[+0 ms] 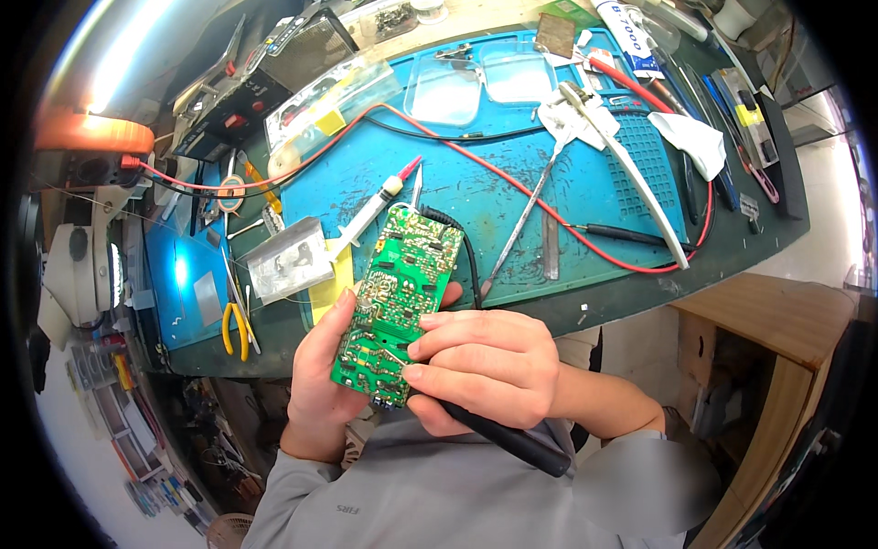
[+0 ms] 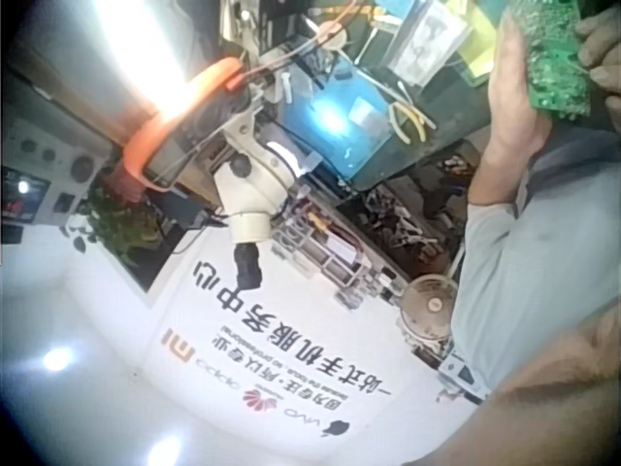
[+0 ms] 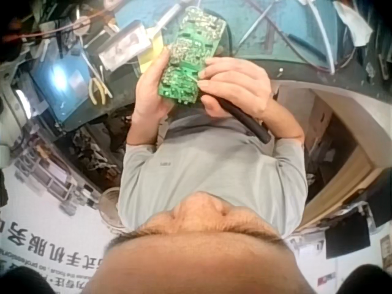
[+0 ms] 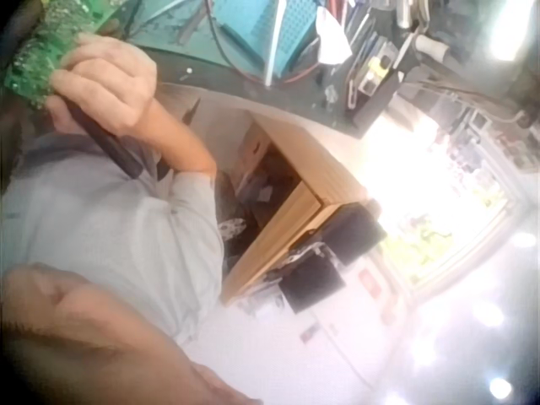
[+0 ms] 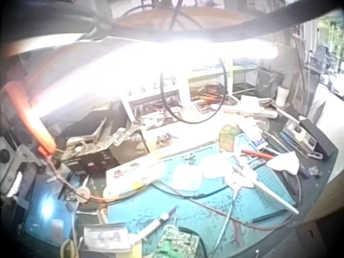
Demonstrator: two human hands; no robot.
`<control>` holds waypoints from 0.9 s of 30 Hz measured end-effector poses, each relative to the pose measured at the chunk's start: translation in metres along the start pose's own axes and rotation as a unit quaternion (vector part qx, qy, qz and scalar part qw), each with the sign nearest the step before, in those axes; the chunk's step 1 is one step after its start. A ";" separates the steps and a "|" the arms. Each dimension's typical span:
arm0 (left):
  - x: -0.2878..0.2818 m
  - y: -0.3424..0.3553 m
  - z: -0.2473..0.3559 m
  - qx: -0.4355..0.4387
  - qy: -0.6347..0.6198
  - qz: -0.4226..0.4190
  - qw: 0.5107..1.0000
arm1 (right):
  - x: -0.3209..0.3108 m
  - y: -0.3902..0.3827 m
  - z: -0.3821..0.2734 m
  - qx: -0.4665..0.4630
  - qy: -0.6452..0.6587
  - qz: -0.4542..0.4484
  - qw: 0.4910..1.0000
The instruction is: The person holds a green circuit board and uses a soldering iron to work on specific components. They manipulate the board and the tool to apply heat to different points on the circuitry. The person also uses a microscope to inspect the board closely.
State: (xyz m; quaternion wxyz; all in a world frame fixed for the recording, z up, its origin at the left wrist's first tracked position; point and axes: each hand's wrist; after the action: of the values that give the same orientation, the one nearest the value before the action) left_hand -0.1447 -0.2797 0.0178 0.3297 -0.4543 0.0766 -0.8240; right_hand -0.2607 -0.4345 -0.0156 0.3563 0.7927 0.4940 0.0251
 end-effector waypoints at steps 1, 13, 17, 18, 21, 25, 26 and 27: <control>0.000 0.000 0.000 -0.002 0.000 0.001 1.000 | 0.000 0.000 0.000 -0.003 0.000 0.001 1.000; -0.004 0.000 0.000 0.002 0.013 -0.009 1.000 | 0.004 0.001 0.003 -0.032 -0.016 0.009 0.999; -0.004 0.000 0.000 0.004 0.015 -0.012 1.000 | 0.007 0.002 0.003 -0.031 -0.021 0.026 0.999; -0.004 0.000 -0.001 0.004 0.015 -0.013 1.000 | 0.008 0.002 0.003 -0.030 -0.022 0.034 0.999; -0.004 0.000 0.000 0.003 0.013 -0.014 1.000 | 0.008 0.003 0.003 -0.033 -0.023 0.034 0.999; -0.004 -0.001 0.000 0.001 0.010 -0.010 1.000 | 0.008 0.003 0.003 -0.036 -0.021 0.036 0.998; -0.004 -0.001 0.000 0.000 0.009 -0.008 1.000 | 0.009 0.003 0.004 -0.036 -0.022 0.036 0.998; -0.004 0.000 0.000 -0.001 0.007 -0.007 1.000 | 0.009 0.003 0.004 -0.036 -0.023 0.037 0.998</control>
State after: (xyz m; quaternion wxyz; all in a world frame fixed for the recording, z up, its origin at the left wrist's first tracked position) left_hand -0.1435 -0.2773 0.0152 0.3228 -0.4496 0.0770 -0.8293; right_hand -0.2521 -0.4304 -0.0194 0.3947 0.7972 0.4552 0.0378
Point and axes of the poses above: each hand's wrist, its own y-axis towards the middle knuckle, its own x-axis out of the palm, z = x × y, and after that the axes turned 11 degrees about x, right-handed
